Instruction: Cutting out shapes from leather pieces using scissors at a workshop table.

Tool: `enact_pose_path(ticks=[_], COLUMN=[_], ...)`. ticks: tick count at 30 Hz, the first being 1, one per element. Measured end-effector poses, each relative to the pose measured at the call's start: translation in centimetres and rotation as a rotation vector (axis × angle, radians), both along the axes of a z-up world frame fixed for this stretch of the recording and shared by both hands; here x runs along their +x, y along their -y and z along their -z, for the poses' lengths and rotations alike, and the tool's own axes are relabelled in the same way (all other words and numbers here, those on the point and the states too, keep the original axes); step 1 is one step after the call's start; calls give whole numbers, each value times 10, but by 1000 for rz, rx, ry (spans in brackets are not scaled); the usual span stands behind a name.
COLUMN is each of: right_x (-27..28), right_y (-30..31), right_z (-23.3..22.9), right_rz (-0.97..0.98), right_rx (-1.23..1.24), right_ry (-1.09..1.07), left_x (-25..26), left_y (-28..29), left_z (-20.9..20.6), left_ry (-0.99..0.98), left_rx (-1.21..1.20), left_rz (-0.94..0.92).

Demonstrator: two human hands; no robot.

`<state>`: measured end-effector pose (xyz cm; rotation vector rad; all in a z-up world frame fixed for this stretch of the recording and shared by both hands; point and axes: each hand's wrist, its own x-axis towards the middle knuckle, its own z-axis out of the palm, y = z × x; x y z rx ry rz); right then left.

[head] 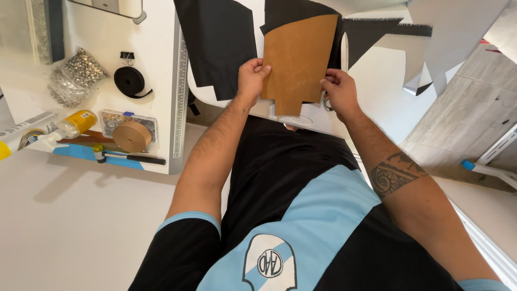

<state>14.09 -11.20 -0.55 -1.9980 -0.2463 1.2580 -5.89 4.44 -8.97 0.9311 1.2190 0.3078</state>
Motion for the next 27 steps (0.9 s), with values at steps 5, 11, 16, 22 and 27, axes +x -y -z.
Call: enact_pose_path(ticks=[5,11,16,22,27], right_x=[1,3,-3,-8,18], right_y=[0,-4,-28,-50,-58], right_z=[3,3,-55,-141,-89], right_rz=[0,-33,-128,-101,298], right_rx=[2,43,83,321,292], right_ry=[6,58,404,-36,-440], left_x=[1,25,46,56,42], left_y=[0,18,21,45,21], left_z=[0,-44,-205,-243,-210], left_ry=[-11,-63,10,213,-44], left_rx=[-8,99,340,654,999], left_rz=[-7,-82,21,333,137])
